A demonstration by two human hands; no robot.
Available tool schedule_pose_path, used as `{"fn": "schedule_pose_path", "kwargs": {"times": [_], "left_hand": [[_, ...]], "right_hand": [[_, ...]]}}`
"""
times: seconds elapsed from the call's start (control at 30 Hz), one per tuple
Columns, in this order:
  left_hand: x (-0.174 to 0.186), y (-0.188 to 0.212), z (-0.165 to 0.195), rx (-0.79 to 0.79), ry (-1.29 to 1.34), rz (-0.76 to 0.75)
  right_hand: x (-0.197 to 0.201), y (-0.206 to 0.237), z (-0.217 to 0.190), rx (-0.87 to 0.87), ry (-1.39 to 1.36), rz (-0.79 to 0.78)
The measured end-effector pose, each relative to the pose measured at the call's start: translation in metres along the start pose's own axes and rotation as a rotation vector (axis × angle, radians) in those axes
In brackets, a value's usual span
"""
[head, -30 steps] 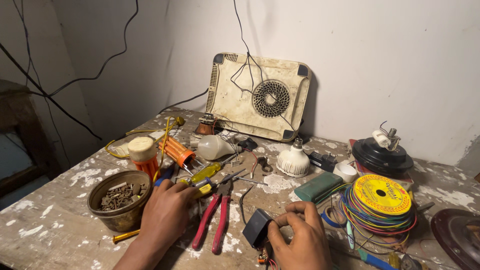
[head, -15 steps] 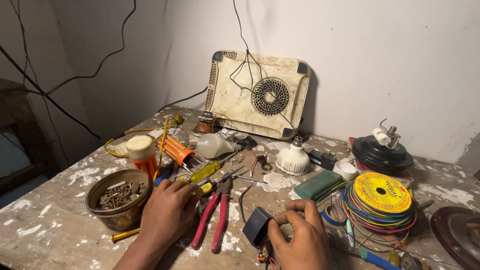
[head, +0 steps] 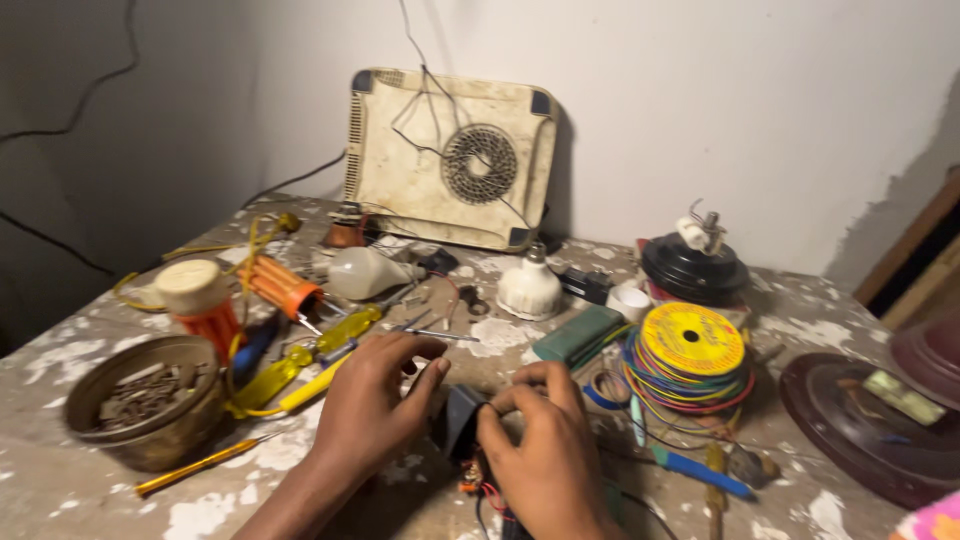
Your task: The person assembles a small electronic device by connecting wires to a circuit board and inserting the assembly into a black plastic housing. They manipulate the wires and components with their hands, then use a screwdriver to tighten a screw on the housing.
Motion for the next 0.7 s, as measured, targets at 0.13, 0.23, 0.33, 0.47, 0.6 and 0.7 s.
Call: {"fn": "schedule_pose_path", "kwargs": {"times": [0.13,0.23,0.33,0.47,0.6,0.7], "left_hand": [[-0.009,-0.002,0.011,-0.128,-0.006,0.06],[-0.017,0.0,0.009,-0.155,-0.044,0.054],[-0.024,0.001,0.004,-0.171,-0.078,0.021],[-0.029,0.005,0.0,-0.188,-0.104,-0.043],[-0.034,0.007,-0.002,-0.152,-0.079,-0.052],[-0.039,0.011,-0.018,0.092,-0.058,-0.154]], "right_hand": [[0.002,0.001,-0.004,-0.026,0.015,-0.014],[0.002,0.0,-0.005,-0.039,0.028,-0.046],[0.001,0.0,-0.002,-0.053,0.026,-0.06],[0.001,0.002,0.001,-0.046,0.018,-0.048],[0.005,0.004,0.002,-0.03,0.004,-0.047],[0.007,0.003,0.004,-0.08,0.022,-0.029]]}}
Point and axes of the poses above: each hand's wrist, its own y-axis away from the middle knuckle, its own x-axis out of the back of the hand, z = x × y, the point moved 7 cm from there along -y, towards the middle knuckle, and after that the axes turned 2 degrees about y, right-handed, at the moved point
